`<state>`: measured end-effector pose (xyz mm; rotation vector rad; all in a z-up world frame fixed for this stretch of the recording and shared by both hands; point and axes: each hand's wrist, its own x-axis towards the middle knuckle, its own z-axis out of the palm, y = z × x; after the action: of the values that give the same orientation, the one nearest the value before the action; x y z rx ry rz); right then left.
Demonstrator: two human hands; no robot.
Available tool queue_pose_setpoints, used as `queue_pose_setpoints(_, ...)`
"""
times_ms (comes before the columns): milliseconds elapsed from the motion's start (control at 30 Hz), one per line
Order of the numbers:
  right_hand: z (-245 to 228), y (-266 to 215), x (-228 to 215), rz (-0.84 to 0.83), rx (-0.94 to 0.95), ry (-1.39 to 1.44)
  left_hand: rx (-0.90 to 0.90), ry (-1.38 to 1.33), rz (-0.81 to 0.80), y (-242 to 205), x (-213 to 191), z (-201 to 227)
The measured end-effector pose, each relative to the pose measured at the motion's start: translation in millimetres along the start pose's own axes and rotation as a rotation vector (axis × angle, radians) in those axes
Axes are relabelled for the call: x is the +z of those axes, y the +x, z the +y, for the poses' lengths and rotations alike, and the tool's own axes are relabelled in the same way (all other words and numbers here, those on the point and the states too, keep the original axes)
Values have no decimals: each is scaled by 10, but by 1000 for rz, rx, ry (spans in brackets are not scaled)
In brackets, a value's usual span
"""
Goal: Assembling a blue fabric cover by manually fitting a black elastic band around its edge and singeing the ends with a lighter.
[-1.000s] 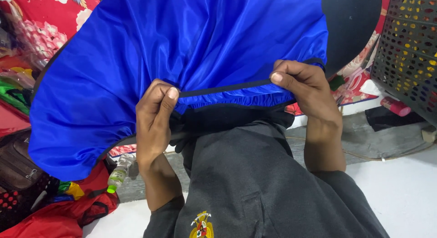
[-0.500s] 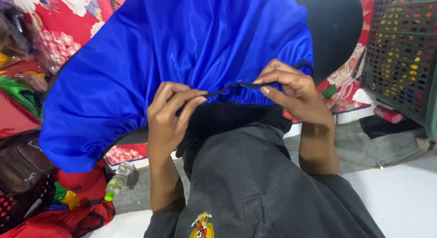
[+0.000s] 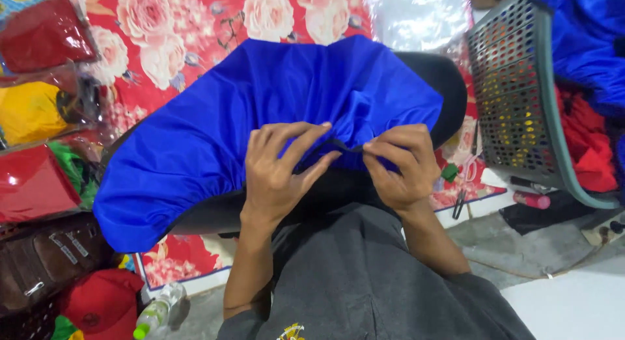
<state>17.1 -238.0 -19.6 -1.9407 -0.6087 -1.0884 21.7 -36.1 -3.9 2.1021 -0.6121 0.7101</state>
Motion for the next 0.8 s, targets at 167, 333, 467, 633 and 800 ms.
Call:
queue_pose_setpoints(167,-93,18,-50,126,-108,-20,96,-91,156,-77,71,-12)
queue_pose_setpoints(333,-242,47,-96,104,-187,3,195,-167,324,-86,23,66)
queue_pose_setpoints(467,-377,52,-124,59,-163,-15,158,-219,358,-199,76,6)
queue_pose_setpoints(633,-475,-81,-170,22,-132,-52,97,-330,401,-264,62,-62)
queue_pose_setpoints(800,-436,-155,-226,-15,-101,-112,10,-436,444,-394,90,-150)
